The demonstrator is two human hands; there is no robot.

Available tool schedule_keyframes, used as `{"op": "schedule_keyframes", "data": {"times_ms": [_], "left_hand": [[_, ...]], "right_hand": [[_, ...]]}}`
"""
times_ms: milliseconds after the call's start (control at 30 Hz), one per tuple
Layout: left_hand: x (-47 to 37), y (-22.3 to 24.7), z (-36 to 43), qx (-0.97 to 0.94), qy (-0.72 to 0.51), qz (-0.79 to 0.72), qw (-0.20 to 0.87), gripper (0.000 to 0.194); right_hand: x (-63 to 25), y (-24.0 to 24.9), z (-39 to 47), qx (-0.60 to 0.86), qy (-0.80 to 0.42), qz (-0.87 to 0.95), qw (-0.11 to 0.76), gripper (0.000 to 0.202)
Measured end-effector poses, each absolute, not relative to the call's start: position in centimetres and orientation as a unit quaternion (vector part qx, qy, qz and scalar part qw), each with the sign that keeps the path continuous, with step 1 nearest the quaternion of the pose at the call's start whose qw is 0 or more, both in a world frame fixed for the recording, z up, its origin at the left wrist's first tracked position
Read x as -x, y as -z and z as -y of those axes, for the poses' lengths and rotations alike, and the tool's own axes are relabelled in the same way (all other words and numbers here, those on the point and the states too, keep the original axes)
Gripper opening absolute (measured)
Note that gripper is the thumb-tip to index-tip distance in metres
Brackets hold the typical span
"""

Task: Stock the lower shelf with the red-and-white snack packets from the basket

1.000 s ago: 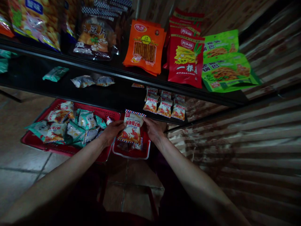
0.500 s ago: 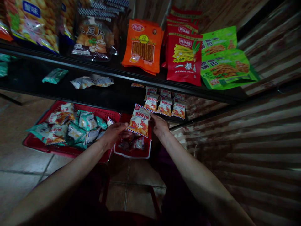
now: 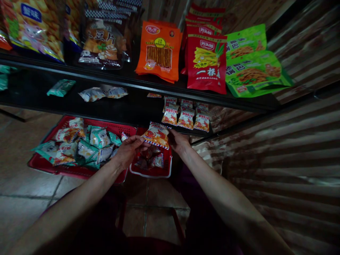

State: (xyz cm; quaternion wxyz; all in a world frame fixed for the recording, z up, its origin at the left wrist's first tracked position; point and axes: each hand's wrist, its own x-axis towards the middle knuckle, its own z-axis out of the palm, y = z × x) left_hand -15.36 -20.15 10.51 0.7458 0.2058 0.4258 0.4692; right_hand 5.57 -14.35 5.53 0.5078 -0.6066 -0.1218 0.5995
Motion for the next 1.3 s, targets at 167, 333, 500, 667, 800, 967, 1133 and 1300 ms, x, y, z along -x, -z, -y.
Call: {"op": "schedule_keyframes", "data": {"times_ms": [167, 333, 500, 667, 800, 967, 1133, 1300], "left_hand": [[15.3, -10.6, 20.1, -0.173, -0.5, -0.41, 0.743, 0.01], [15.3, -10.5, 20.1, -0.178, -0.49, -0.403, 0.752, 0.01], [15.7, -10.1, 19.7, -0.134, -0.464, -0.463, 0.743, 0.007], [16.9, -9.7, 18.9, -0.18, -0.423, -0.537, 0.707, 0.02], [16.1, -9.7, 19.1, -0.227, -0.379, -0.495, 0.748, 0.037], [14.2, -9.4, 19.3, -0.141, -0.373, -0.403, 0.824, 0.034], [15.0, -9.4, 18.1, -0.091, -0.486, -0.408, 0.768, 0.024], [15.9, -10.0, 17.6, -0.114, -0.551, -0.399, 0.724, 0.028]], "right_hand": [[-5.3, -5.4, 14.6, 0.621, -0.601, 0.092, 0.495, 0.015], [-5.0, -6.3, 14.4, 0.627, -0.601, 0.055, 0.494, 0.012], [-4.9, -7.5, 14.5, 0.615, -0.585, 0.07, 0.524, 0.012], [-5.1, -8.9, 14.8, 0.594, -0.565, 0.166, 0.548, 0.01], [-4.5, -8.8, 15.3, 0.596, -0.575, 0.258, 0.497, 0.019], [-3.1, -8.7, 16.1, 0.57, -0.563, 0.354, 0.483, 0.021], [-2.3, -9.7, 17.3, 0.56, -0.594, 0.328, 0.476, 0.021], [-1.1, -9.6, 18.6, 0.525, -0.649, 0.331, 0.439, 0.028]]}}
